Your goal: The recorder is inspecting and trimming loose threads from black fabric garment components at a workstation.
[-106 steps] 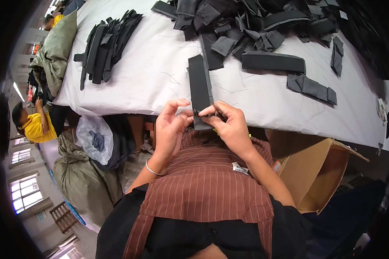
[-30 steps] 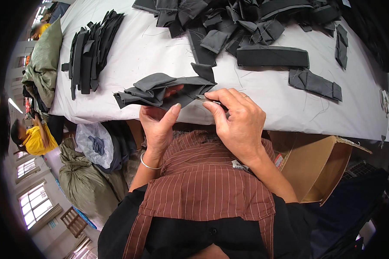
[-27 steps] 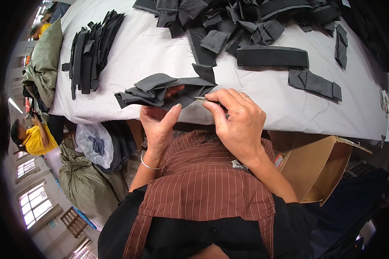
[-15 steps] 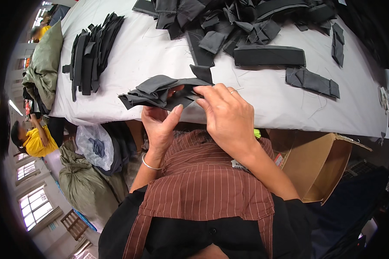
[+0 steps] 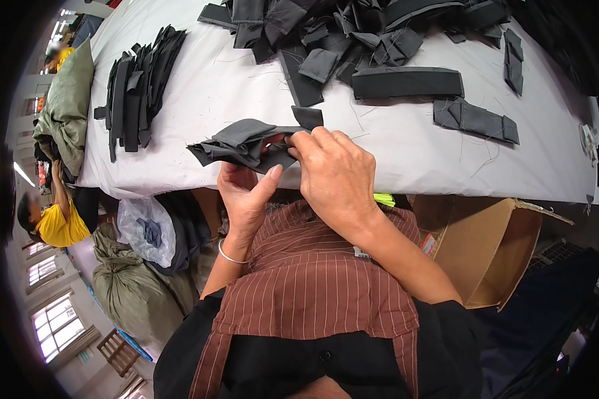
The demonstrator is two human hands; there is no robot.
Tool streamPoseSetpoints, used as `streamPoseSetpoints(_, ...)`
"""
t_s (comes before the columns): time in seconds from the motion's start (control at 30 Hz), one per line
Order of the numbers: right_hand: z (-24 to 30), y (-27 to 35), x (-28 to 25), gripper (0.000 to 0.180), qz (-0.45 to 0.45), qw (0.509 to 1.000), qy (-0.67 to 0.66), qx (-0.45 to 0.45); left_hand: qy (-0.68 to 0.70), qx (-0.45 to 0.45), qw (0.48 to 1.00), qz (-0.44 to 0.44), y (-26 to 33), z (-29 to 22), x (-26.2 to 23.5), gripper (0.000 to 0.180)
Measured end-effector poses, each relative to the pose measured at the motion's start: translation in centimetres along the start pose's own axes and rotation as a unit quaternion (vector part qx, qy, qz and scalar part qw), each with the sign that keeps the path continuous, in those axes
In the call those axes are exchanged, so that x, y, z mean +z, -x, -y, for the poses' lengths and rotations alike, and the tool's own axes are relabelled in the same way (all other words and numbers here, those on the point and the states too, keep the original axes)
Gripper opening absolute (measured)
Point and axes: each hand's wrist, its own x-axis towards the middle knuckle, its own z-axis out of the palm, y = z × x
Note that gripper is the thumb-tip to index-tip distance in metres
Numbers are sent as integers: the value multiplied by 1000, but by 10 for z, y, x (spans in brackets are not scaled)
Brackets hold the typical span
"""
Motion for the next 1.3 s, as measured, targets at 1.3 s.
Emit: streamPoseSetpoints(1.3,-28,-9,-1,14,-68,990,-108,-64,84,-170,971,144,-1,-11,-5,64)
